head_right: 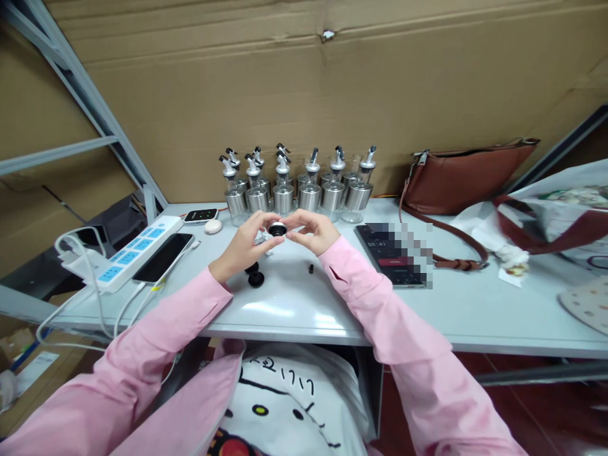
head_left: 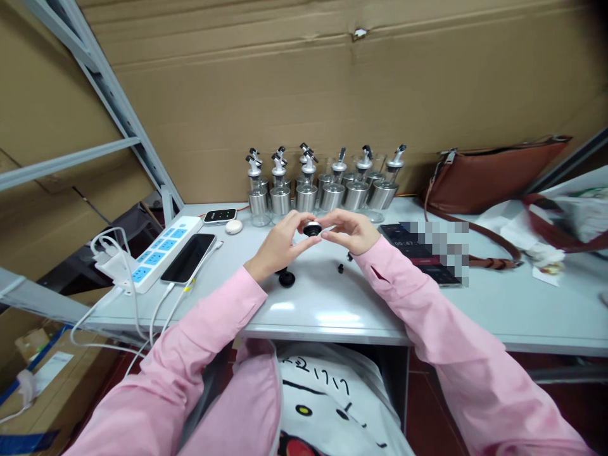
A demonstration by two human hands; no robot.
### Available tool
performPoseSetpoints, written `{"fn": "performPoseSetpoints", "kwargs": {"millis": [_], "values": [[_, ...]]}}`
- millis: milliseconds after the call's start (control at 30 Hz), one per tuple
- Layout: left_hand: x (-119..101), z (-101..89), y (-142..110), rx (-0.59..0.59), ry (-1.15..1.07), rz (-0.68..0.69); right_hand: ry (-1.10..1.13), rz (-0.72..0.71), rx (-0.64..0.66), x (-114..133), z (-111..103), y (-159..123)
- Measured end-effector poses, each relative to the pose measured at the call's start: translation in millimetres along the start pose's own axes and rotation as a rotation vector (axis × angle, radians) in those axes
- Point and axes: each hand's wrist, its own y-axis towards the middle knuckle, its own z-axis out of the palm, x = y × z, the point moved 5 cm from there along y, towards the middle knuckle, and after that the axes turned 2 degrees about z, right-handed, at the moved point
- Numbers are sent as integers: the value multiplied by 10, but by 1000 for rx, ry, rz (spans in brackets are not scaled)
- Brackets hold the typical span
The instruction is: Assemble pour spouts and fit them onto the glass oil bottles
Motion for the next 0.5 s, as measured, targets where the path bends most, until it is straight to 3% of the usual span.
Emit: {"fn": "performPoseSetpoints", "kwargs": {"millis": [133,333,433,500], "values": [[59,40,-3,23,-124,-111,-2,11,9,-20,-38,4],[42,13,1,-24,-42,-51,-169,24,82,-21,-90,6],[36,11,-11,-18,68,6,-360,78,174,-95,-156,10],[39,10,-17,-21,114,31,-601,171,233,-201,-220,11]]}}
